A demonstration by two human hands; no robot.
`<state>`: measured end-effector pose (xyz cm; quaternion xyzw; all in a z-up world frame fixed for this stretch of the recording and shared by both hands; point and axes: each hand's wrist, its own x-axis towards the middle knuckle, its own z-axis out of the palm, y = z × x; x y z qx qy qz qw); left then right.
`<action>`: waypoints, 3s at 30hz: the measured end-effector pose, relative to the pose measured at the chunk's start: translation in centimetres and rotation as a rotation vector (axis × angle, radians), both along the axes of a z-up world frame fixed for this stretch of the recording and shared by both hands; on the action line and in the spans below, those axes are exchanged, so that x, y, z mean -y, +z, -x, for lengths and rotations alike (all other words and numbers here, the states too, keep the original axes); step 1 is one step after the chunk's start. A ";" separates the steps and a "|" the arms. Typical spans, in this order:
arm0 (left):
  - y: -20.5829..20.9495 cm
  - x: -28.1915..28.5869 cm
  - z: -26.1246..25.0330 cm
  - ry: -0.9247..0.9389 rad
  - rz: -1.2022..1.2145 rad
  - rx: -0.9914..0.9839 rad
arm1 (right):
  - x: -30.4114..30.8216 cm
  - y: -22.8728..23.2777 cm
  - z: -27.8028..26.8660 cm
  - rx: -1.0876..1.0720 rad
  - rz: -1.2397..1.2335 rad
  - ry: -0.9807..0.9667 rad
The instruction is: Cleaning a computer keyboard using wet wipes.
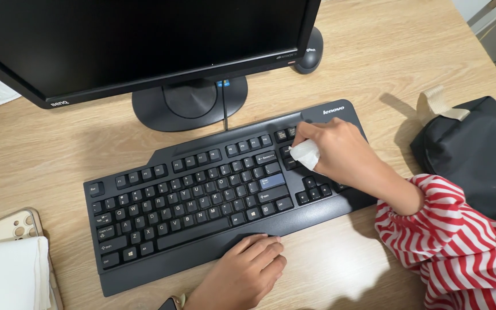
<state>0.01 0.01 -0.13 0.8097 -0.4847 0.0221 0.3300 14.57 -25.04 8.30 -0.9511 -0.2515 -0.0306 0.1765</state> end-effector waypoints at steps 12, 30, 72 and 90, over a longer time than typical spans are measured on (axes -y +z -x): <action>-0.1 0.0 0.0 -0.007 -0.023 0.005 | -0.5 -1.2 -0.6 0.004 -0.139 -0.079; 0.0 -0.1 -0.1 -0.014 -0.022 -0.012 | -0.4 -0.6 0.1 -0.111 -0.174 -0.053; 0.1 -0.1 0.0 -0.009 -0.008 0.002 | -0.2 -0.1 1.0 -0.139 -0.052 -0.022; 0.0 0.0 0.1 0.009 0.013 -0.017 | -0.3 -0.1 1.2 -0.188 0.016 -0.031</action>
